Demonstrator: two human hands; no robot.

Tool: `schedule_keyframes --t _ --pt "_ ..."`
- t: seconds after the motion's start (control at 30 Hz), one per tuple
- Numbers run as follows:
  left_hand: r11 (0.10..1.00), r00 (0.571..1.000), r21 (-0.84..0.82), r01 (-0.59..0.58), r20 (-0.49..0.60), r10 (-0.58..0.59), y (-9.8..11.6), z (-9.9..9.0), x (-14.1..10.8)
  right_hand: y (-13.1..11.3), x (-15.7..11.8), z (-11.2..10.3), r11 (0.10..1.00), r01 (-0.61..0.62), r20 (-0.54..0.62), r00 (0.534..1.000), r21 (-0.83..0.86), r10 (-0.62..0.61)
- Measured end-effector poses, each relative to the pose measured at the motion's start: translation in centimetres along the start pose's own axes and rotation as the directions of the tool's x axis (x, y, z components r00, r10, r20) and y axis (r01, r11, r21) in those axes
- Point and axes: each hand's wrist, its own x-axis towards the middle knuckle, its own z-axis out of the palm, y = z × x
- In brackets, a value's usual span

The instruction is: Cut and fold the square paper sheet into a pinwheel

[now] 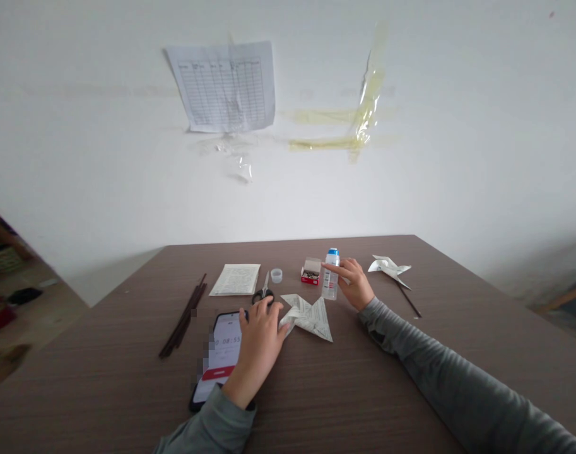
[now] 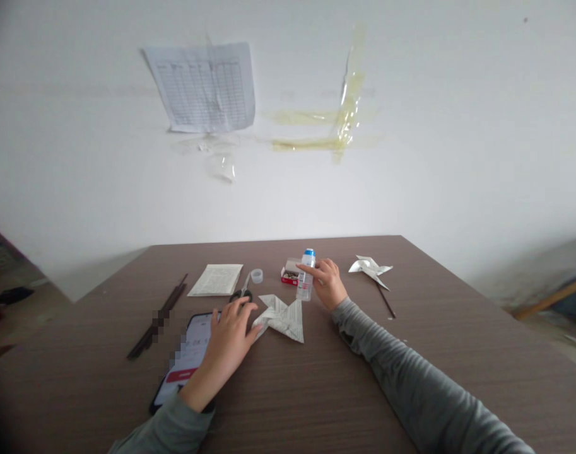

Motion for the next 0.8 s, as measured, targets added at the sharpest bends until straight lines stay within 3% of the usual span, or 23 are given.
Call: schedule_keyframes --t 0.17,0.4,0.63,0.8 --pt "1.0 0.999 -0.012 -0.007 0.036 0.007 0.5 -0.5 -0.1 0.2 -1.7 -1.2 0.994 -0.109 -0.031 0.993 0.018 0.11" --pt "1.0 0.996 0.016 -0.027 0.084 0.026 0.5 -0.6 -0.2 -0.7 -2.3 -0.8 0.97 -0.241 -0.049 0.969 0.006 0.241" --pt "1.0 0.995 0.007 -0.007 0.103 0.006 0.7 -0.4 0.0 -1.8 -2.2 -0.8 0.983 -0.184 0.033 0.982 -0.027 0.185" --pt "0.999 0.992 -0.046 0.007 0.129 -0.001 0.7 -0.5 0.1 -2.2 -2.5 0.0 0.989 -0.15 -0.014 0.989 -0.016 0.149"
